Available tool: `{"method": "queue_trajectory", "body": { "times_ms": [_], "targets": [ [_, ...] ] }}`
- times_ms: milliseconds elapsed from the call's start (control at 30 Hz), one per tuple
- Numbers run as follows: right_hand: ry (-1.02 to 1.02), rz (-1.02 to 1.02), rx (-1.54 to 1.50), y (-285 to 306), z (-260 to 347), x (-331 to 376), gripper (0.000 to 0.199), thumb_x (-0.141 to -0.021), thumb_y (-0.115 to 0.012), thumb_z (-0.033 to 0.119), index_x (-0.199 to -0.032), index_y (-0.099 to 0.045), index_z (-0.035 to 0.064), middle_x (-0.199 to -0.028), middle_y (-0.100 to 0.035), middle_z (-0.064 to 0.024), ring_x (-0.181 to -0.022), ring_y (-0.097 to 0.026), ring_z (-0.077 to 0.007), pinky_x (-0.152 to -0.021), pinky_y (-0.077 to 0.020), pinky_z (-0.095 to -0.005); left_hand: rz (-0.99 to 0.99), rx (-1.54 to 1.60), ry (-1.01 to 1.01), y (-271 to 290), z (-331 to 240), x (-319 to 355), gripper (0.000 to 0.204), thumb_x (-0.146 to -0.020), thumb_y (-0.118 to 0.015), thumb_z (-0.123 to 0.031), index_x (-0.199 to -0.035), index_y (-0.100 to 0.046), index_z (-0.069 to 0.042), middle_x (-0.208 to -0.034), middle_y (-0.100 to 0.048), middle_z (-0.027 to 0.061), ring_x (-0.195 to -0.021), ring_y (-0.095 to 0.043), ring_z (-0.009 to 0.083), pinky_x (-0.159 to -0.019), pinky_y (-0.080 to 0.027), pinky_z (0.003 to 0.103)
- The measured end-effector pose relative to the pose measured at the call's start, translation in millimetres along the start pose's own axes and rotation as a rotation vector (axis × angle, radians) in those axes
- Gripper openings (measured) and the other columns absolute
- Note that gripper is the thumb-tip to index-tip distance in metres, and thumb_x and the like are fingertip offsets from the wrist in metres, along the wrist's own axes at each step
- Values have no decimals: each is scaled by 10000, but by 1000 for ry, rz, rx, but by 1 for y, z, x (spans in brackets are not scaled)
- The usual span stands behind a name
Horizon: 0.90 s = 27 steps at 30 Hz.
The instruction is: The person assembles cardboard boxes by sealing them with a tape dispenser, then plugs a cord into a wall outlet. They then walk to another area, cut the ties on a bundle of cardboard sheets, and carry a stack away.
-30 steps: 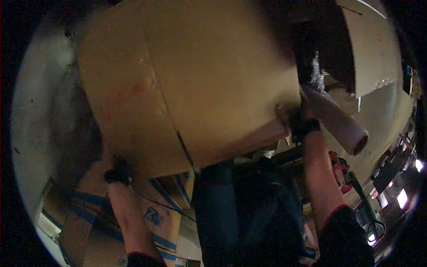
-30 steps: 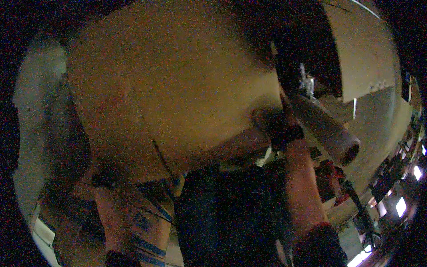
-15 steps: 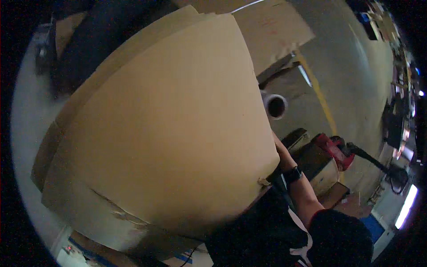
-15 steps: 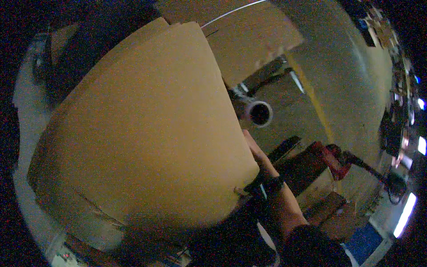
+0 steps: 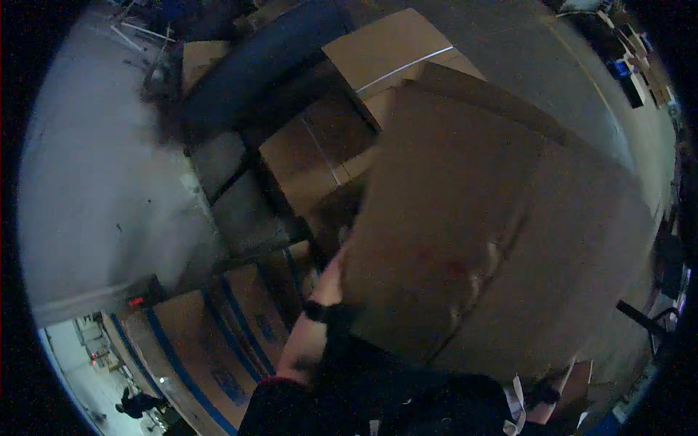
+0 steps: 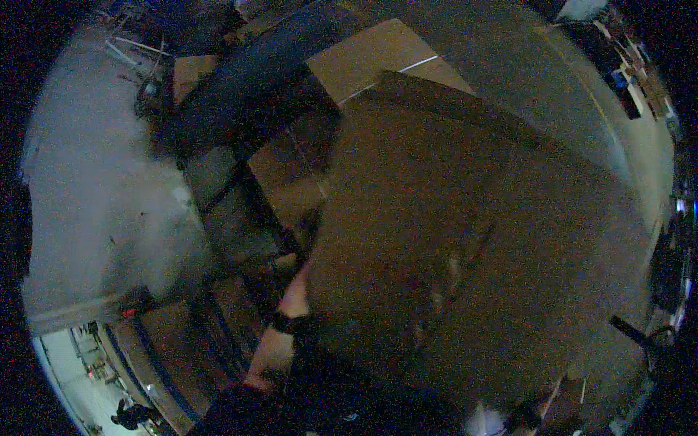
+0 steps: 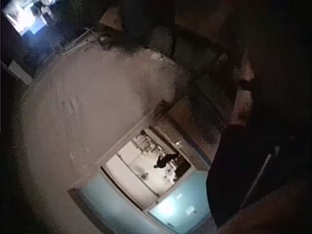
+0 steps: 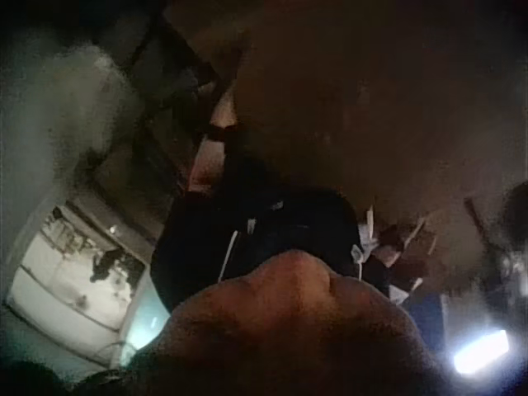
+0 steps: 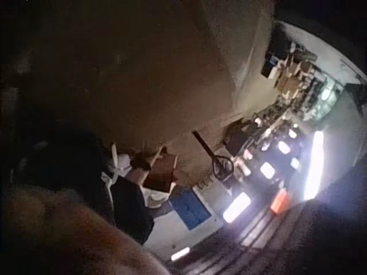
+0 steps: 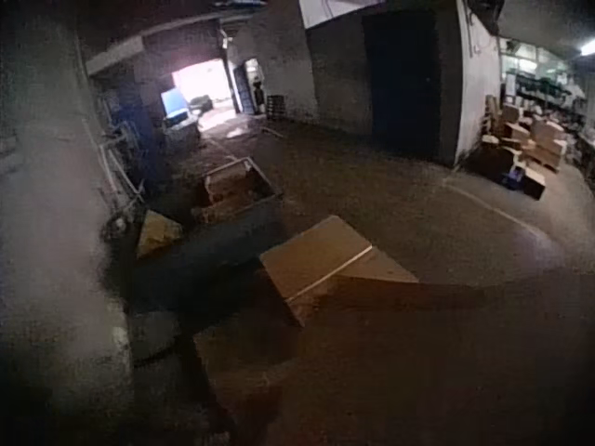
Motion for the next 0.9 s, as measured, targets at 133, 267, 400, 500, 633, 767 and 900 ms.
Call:
{"method": "queue_trajectory", "body": {
  "times_ms": [133, 267, 400, 500, 633, 767, 900],
  "targets": [
    [38, -139, -11, 96, -21, 5, 468, -965, -420, 355, -1297, -443, 26, -1246, -526, -81, -1070, -529, -174, -866, -460, -316, 252, 743, 163, -89, 112, -32, 464, -978, -390, -205, -1406, -339, -32, -1436, -368, 50, -1296, -342, 152, -1079, -264, 295],
    [67, -302, -90, 164, -53, 14, 472, -964, -421, 359, -1302, -440, 30, -1251, -524, -83, -1072, -530, -179, -862, -462, -321, 391, 396, 39, -167, 50, -94, 463, -977, -390, -198, -1407, -338, -33, -1436, -368, 50, -1295, -344, 152, -1079, -265, 293],
    [30, -407, -97, 255, -57, 37, 476, -962, -421, 362, -1306, -437, 33, -1257, -521, -84, -1074, -531, -184, -857, -465, -326, 423, 271, 12, -238, 41, -93, 463, -976, -390, -192, -1409, -336, -35, -1437, -367, 50, -1294, -345, 152, -1078, -265, 290],
    [48, -488, -144, 292, -63, 40, 480, -961, -421, 364, -1309, -435, 35, -1261, -519, -86, -1076, -531, -187, -854, -467, -330, 451, 153, -37, -272, 14, -108, 463, -975, -390, -187, -1410, -334, -36, -1437, -367, 50, -1293, -346, 151, -1077, -265, 288],
    [34, -535, -140, 322, -70, 18, 484, -960, -422, 368, -1314, -432, 38, -1266, -516, -87, -1078, -532, -192, -849, -469, -335, 421, 39, -70, -288, 18, -132, 463, -974, -390, -180, -1411, -332, -38, -1437, -367, 49, -1292, -348, 151, -1076, -265, 286],
    [21, -570, -124, 347, -64, -16, 488, -958, -422, 371, -1318, -429, 41, -1272, -514, -89, -1080, -532, -196, -845, -472, -340, 407, -41, -107, -309, 12, -173, 463, -973, -390, -174, -1413, -330, -40, -1438, -366, 49, -1291, -350, 151, -1076, -265, 283],
    [15, -586, -126, 369, -50, -61, 493, -957, -422, 375, -1322, -427, 44, -1277, -511, -91, -1082, -533, -201, -840, -474, -345, 393, -147, -196, -340, -25, -216, 463, -973, -390, -168, -1414, -328, -42, -1438, -366, 49, -1291, -351, 151, -1075, -265, 281]
  ]
}}
Point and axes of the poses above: each hand's wrist, its own x-axis away from the middle knuckle, its own y-axis out of the back of the hand, z = x × y, the point moved 6 cm from there along -x, towards the middle knuckle
